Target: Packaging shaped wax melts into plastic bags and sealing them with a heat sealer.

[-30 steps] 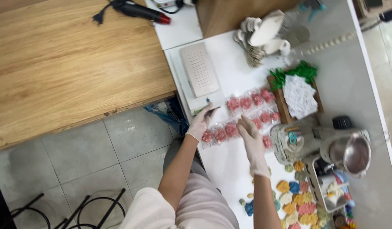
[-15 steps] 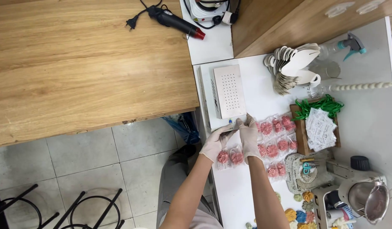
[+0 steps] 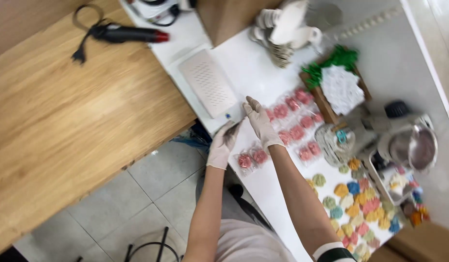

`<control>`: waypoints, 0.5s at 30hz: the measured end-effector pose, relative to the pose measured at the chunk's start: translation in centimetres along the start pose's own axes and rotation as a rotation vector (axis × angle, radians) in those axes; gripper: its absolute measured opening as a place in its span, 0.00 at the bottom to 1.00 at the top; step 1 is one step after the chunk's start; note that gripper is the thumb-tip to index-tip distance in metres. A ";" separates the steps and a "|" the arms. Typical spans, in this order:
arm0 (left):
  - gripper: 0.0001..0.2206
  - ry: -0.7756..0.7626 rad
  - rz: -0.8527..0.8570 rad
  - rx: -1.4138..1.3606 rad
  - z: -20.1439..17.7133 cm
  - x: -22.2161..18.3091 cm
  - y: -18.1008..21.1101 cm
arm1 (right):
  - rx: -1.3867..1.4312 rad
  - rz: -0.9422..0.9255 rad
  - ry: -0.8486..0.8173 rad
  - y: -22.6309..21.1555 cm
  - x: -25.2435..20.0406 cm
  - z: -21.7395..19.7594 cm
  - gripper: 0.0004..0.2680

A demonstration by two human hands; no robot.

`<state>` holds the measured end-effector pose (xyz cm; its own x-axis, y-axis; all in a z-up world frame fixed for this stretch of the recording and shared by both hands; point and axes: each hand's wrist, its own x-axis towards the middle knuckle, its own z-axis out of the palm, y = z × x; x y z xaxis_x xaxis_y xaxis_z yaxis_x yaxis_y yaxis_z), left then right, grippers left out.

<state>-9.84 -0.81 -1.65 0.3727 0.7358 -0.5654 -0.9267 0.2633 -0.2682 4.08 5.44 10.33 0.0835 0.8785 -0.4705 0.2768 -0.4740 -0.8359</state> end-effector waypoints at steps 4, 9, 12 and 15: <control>0.08 0.074 -0.132 0.136 2.0 -3.8 -2.0 | 0.278 0.116 0.137 -6.6 -9.1 -5.2 0.21; 0.09 0.258 -0.485 0.324 4.4 -6.9 -9.1 | 0.382 0.073 0.207 3.1 -18.9 -13.6 0.15; 0.08 0.161 -0.508 0.720 3.6 -4.4 -13.4 | 0.398 0.215 0.436 4.2 -26.7 -15.8 0.15; 0.10 -0.330 0.149 1.876 7.5 -1.0 -18.5 | 0.518 0.217 0.606 9.7 -32.5 -16.6 0.14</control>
<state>6.56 -1.72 9.77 0.4837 0.8256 -0.2906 0.1163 0.2685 0.9562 19.94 -26.68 22.20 0.6271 0.5739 -0.5267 -0.2695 -0.4745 -0.8380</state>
